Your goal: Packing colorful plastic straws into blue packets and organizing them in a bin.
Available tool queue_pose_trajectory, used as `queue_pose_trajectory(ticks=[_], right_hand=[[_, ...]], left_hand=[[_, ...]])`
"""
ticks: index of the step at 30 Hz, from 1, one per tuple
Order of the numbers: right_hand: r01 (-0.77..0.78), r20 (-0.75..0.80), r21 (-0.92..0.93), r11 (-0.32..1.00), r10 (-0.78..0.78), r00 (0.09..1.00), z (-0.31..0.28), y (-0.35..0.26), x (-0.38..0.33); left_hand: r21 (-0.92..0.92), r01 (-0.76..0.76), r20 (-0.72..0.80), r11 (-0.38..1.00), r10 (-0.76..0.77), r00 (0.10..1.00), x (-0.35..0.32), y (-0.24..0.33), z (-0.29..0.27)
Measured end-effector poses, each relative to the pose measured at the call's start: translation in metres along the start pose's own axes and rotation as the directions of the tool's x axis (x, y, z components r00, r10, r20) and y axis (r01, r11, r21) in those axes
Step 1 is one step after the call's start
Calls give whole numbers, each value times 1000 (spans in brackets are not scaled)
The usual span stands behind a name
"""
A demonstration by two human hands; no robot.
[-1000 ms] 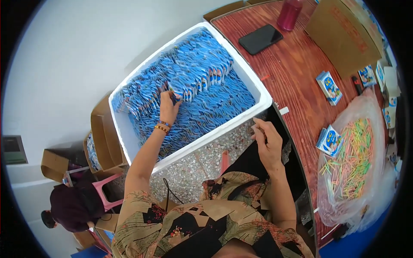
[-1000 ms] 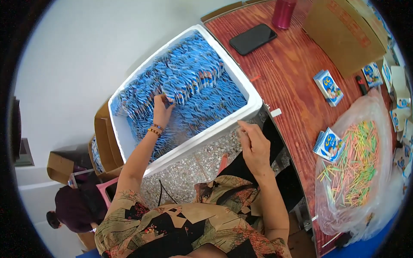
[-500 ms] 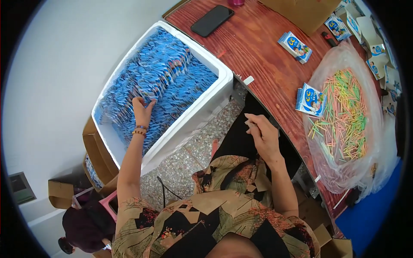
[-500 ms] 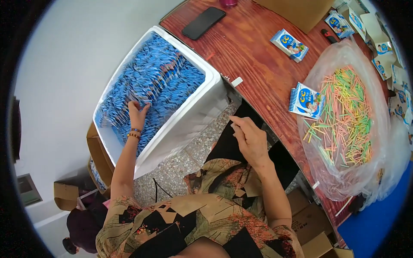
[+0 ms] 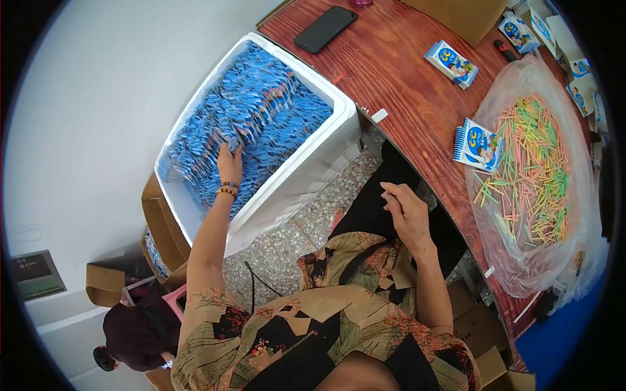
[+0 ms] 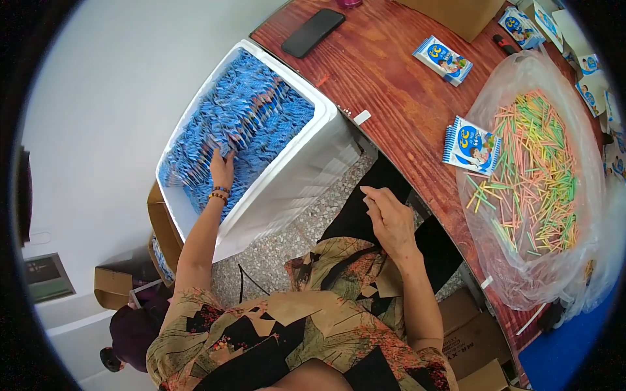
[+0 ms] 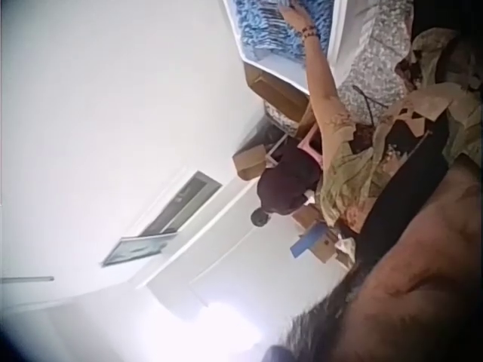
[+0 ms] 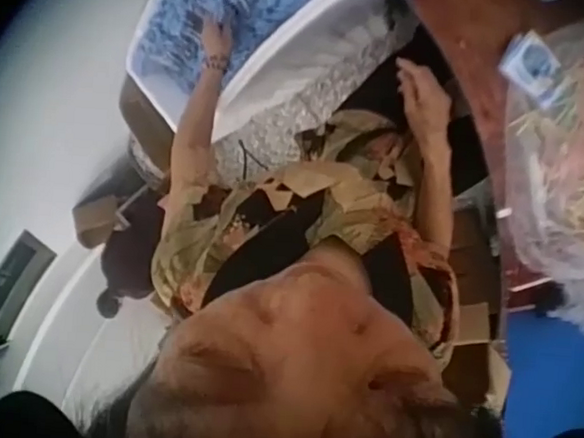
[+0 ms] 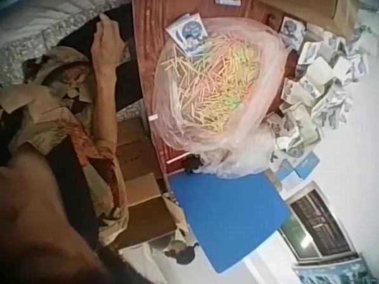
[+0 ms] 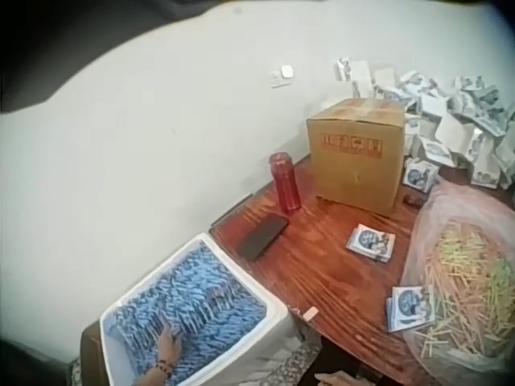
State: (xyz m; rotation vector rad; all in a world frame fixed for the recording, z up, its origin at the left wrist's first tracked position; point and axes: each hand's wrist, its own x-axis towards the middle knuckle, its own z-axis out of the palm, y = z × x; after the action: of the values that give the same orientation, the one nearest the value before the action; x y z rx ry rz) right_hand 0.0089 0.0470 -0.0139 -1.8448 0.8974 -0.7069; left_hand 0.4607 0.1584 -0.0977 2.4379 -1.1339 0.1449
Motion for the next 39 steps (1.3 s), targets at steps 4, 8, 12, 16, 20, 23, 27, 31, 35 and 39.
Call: queue_pose_trajectory(ticks=[4, 8, 12, 16, 20, 23, 27, 31, 35, 39], right_hand=[[-13, 21, 4, 1000, 13, 1000, 3, 6, 1], [-11, 34, -8, 1000, 11, 999, 6, 9, 2], [-40, 51, -24, 999, 41, 998, 5, 13, 0], [-69, 46, 16, 997, 68, 997, 7, 17, -6], [-113, 67, -13, 994, 113, 991, 2, 19, -11], [-117, 65, -36, 992, 119, 991, -1, 23, -14], [-69, -8, -28, 997, 68, 998, 0, 28, -16], [-91, 4, 4, 996, 91, 996, 4, 25, -16], [-106, 71, -84, 991, 112, 991, 3, 28, -20], [-73, 73, -72, 995, 78, 994, 1, 26, -20]], left_hand=[[-20, 153, 16, 988, -152, 988, 1, 2, -6], [-258, 242, -59, 935, -265, 963, 11, -18, -9], [-144, 28, 106, 989, -13, 994, 33, -17, -3], [-138, 97, 201, 986, -68, 977, 35, -11, -6], [-195, 141, 93, 971, -125, 988, 21, -7, -5], [-54, 151, 89, 987, -146, 985, 20, -15, 3], [-494, 366, 177, 789, -321, 930, 32, -32, 17], [-198, 324, 147, 925, -298, 943, 45, -57, 20], [-326, 375, 311, 868, -276, 909, 43, -28, 23], [-249, 424, 339, 871, -332, 880, 36, -54, 9]])
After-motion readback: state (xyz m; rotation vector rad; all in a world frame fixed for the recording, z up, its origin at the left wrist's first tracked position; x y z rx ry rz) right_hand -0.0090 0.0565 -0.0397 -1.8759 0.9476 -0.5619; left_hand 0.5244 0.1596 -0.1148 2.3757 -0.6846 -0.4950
